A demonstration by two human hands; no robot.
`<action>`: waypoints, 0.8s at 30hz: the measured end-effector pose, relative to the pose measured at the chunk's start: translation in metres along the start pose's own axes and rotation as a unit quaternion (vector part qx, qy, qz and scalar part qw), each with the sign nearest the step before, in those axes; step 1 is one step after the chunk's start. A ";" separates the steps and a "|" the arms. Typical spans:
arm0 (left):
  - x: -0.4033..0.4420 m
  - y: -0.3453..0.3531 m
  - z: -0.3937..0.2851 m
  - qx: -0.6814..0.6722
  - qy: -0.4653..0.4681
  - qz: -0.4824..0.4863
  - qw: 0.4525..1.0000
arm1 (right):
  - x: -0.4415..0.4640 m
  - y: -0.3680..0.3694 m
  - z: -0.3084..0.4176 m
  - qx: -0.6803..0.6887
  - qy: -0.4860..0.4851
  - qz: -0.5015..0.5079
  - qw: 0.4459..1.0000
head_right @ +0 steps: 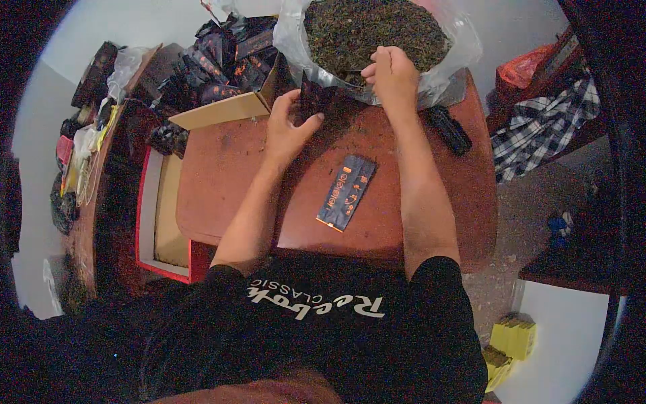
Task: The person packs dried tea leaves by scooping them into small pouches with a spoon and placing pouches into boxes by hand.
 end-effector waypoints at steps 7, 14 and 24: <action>-0.001 0.002 -0.002 0.023 -0.021 0.043 0.999 | 0.003 -0.017 0.004 0.018 -0.011 -0.025 0.999; 0.001 -0.002 -0.013 0.039 -0.021 0.036 0.998 | 0.005 -0.029 0.014 0.070 0.014 0.026 0.997; 0.000 -0.002 -0.007 0.034 -0.005 0.016 0.999 | -0.022 -0.018 0.054 0.027 0.003 0.110 0.994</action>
Point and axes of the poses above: each hand's wrist, its own x-axis towards the middle knuckle, its own y-axis out of the palm, z = x × y, the point moved 8 cm from there along x, towards the middle knuckle, and after that the axes turned 14 degrees about y, right-handed, at the moved point
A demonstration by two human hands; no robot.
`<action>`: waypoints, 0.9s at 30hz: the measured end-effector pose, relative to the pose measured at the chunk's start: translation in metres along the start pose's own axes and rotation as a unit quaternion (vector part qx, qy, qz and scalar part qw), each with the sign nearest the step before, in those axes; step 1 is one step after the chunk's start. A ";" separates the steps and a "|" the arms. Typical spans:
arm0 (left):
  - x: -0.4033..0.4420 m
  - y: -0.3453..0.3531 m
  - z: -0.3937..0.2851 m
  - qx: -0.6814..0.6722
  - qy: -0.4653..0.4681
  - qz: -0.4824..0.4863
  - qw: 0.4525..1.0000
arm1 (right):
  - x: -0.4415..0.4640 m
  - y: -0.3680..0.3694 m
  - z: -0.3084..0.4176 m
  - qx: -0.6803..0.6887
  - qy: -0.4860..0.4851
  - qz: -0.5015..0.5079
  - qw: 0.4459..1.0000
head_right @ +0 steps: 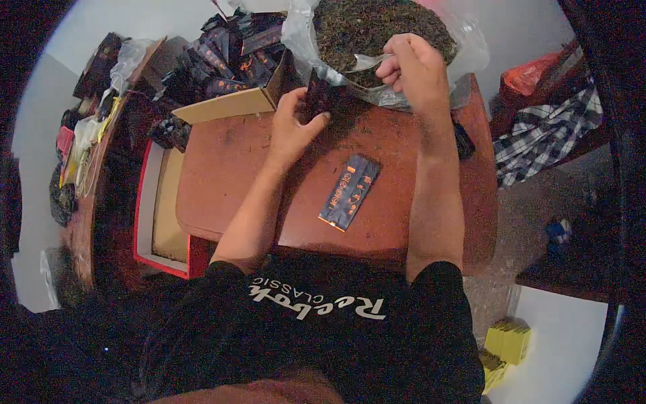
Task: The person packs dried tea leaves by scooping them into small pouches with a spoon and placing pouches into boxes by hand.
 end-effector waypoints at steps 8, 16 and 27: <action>0.001 0.001 -0.001 0.000 0.019 0.009 1.000 | -0.036 0.042 0.039 -0.232 -0.127 0.024 0.964; 0.000 0.001 -0.005 -0.002 0.007 0.013 1.000 | -0.057 0.052 0.060 -0.286 -0.258 -0.002 0.923; -0.013 -0.063 -0.009 -0.053 -0.034 -0.023 0.998 | -0.042 0.009 0.031 -0.190 -0.119 -0.071 0.972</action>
Point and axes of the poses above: each hand's wrist, its own x-axis towards the middle knuckle, its own y-axis out of the palm, z = x × y, the point moved 8 cm from there along x, towards the middle knuckle, and after that the axes turned 14 degrees about y, right-handed, at the moved point
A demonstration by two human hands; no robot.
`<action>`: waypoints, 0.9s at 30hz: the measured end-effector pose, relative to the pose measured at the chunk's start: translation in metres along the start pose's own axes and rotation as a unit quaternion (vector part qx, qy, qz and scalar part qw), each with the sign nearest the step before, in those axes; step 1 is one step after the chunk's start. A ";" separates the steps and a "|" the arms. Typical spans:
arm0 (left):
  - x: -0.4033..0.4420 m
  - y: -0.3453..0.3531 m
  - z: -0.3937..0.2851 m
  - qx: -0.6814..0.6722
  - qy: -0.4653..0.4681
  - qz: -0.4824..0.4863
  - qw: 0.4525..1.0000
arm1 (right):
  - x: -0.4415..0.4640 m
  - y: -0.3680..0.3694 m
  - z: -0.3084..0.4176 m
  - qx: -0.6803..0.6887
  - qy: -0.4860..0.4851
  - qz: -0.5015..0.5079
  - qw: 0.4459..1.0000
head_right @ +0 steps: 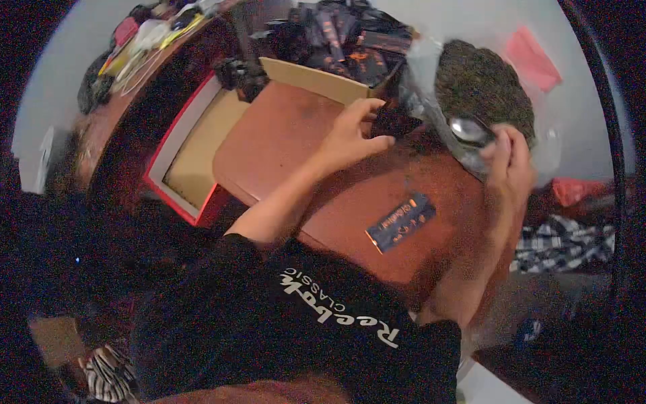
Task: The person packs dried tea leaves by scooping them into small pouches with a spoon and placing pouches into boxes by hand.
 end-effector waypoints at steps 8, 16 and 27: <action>-0.054 -0.189 0.018 0.023 -0.123 -0.130 0.984 | -0.002 -0.045 -0.104 0.114 0.082 -0.064 0.988; -0.118 -0.369 0.166 0.155 -0.136 -0.296 0.933 | -0.011 -0.054 -0.116 0.155 0.109 -0.111 0.975; -0.106 -0.428 0.344 0.266 -0.248 -0.245 0.899 | -0.011 -0.044 -0.112 0.057 0.151 -0.142 0.977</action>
Point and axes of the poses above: each hand's wrist, its own x-axis towards the middle knuckle, its own y-axis out of the palm, z = x × y, the point moved 8 cm from there along x, towards the middle knuckle, and after that the axes turned 14 degrees about y, right-handed, at the moved point
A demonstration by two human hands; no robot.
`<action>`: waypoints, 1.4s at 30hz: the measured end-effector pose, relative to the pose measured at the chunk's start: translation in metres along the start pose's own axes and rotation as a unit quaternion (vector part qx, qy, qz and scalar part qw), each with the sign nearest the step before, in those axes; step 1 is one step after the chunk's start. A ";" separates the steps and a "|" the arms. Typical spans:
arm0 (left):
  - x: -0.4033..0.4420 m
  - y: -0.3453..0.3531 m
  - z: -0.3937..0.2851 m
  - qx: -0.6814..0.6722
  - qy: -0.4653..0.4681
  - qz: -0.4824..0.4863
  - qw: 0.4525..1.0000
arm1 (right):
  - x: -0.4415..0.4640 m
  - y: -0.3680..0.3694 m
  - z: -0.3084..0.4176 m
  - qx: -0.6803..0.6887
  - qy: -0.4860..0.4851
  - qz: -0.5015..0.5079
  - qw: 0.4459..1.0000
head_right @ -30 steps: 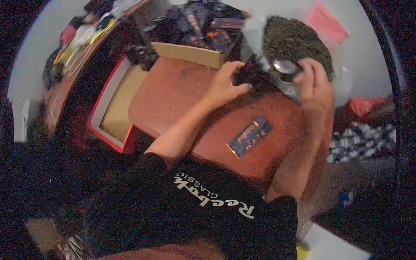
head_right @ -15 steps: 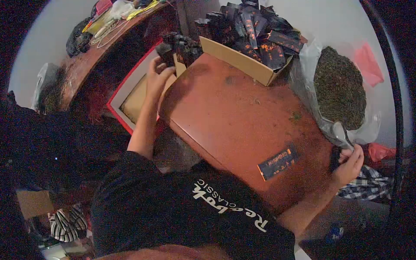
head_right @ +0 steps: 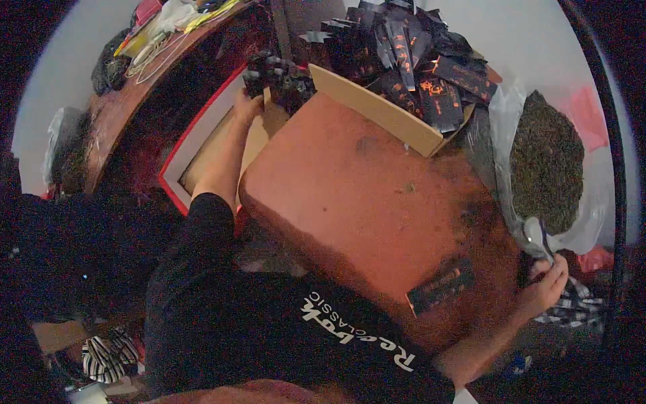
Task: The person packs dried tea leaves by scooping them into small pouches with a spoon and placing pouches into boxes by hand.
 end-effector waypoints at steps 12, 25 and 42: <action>0.025 0.035 -0.016 0.161 -0.001 0.024 0.987 | 0.000 0.005 -0.011 -0.019 -0.032 0.010 0.999; 0.021 0.048 -0.027 0.090 -0.089 0.027 0.992 | 0.005 0.009 -0.017 -0.074 -0.105 0.050 0.990; 0.014 0.029 -0.043 0.230 -0.022 0.012 0.973 | 0.009 0.009 -0.040 -0.002 -0.040 0.112 0.993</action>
Point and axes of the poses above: each hand's wrist, its own x-axis towards the middle knuckle, its own y-axis out of the palm, z = x × y, the point moved 8 cm from there along x, towards the middle knuckle, and after that the axes turned 14 degrees about y, right-handed, at the moved point
